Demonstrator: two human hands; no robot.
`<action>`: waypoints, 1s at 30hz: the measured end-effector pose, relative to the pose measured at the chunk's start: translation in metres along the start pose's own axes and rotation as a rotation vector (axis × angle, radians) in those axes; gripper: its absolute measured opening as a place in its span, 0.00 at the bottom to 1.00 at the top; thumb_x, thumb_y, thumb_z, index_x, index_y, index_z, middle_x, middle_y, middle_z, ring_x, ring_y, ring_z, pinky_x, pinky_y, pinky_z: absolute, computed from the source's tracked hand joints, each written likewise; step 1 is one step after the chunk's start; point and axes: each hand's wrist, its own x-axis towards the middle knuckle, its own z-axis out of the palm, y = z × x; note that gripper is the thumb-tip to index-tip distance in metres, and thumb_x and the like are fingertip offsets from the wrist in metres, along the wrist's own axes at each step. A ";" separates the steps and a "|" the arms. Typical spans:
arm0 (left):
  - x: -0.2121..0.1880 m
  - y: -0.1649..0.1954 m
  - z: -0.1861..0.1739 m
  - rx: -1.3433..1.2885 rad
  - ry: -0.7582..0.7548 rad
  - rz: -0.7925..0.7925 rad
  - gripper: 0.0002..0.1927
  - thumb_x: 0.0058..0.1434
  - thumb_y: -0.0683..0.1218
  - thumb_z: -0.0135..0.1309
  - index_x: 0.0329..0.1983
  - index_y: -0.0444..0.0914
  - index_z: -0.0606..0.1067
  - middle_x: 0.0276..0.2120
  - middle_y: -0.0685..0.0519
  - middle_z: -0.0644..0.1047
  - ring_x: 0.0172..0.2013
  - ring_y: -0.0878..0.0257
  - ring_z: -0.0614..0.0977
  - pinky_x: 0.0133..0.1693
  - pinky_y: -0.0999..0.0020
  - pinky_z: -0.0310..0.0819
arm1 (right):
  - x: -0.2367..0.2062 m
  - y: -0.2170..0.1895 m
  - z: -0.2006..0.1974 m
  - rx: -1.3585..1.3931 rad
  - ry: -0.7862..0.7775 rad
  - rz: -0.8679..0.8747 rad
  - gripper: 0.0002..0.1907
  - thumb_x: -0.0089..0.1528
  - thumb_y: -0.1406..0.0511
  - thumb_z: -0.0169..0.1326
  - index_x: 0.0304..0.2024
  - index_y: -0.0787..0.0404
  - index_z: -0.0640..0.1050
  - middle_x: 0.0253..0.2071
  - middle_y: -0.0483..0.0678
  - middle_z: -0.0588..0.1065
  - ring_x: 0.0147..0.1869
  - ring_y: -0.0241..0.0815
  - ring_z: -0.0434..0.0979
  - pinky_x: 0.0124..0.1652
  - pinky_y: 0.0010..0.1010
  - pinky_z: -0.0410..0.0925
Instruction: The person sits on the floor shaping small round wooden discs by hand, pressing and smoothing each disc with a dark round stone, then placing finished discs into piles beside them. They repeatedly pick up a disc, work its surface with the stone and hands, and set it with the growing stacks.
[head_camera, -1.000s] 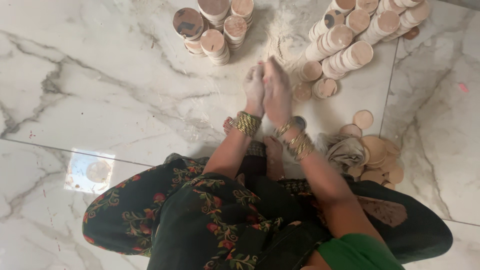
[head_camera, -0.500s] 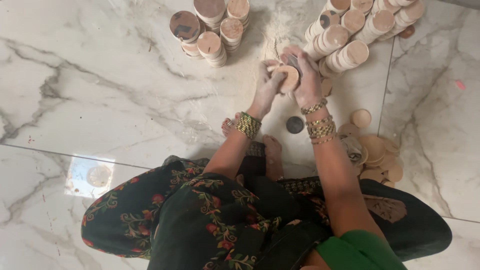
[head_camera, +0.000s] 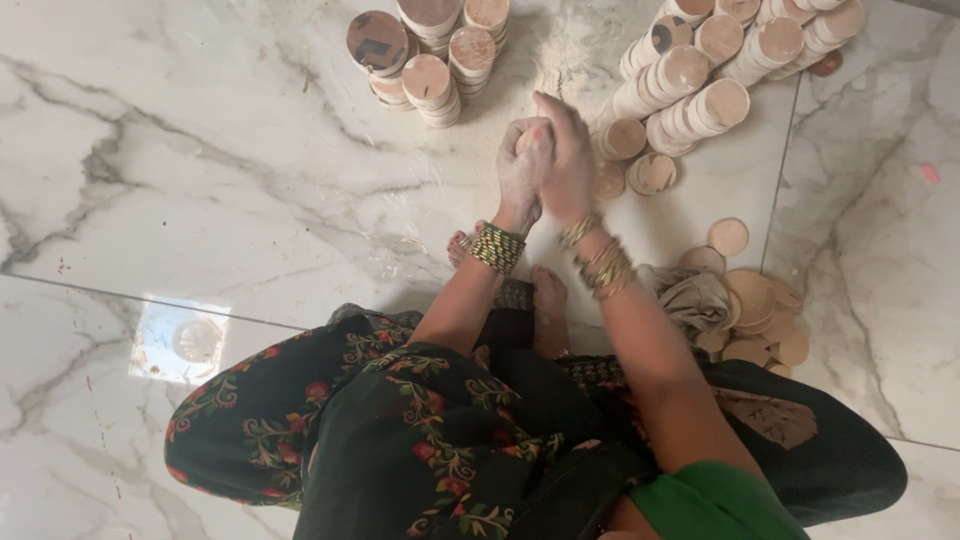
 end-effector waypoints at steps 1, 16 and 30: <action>-0.004 0.003 0.002 0.096 0.026 -0.041 0.06 0.71 0.46 0.53 0.45 0.39 0.73 0.33 0.58 0.75 0.28 0.72 0.73 0.29 0.76 0.69 | 0.014 0.006 -0.003 0.178 -0.128 0.147 0.22 0.73 0.60 0.42 0.64 0.66 0.73 0.60 0.60 0.75 0.66 0.57 0.74 0.65 0.41 0.66; -0.008 0.007 0.001 0.215 0.098 -0.214 0.08 0.72 0.49 0.49 0.46 0.39 0.73 0.27 0.55 0.71 0.21 0.66 0.66 0.21 0.70 0.57 | 0.021 0.082 0.010 0.027 -0.354 0.179 0.23 0.71 0.60 0.45 0.67 0.62 0.71 0.58 0.59 0.76 0.60 0.57 0.76 0.61 0.41 0.69; -0.004 0.013 0.000 0.053 -0.106 -0.188 0.08 0.77 0.49 0.47 0.48 0.40 0.71 0.31 0.54 0.71 0.19 0.71 0.68 0.15 0.79 0.58 | 0.031 0.034 -0.008 -0.221 -0.501 0.137 0.26 0.67 0.59 0.45 0.67 0.61 0.68 0.62 0.57 0.73 0.62 0.55 0.74 0.63 0.36 0.68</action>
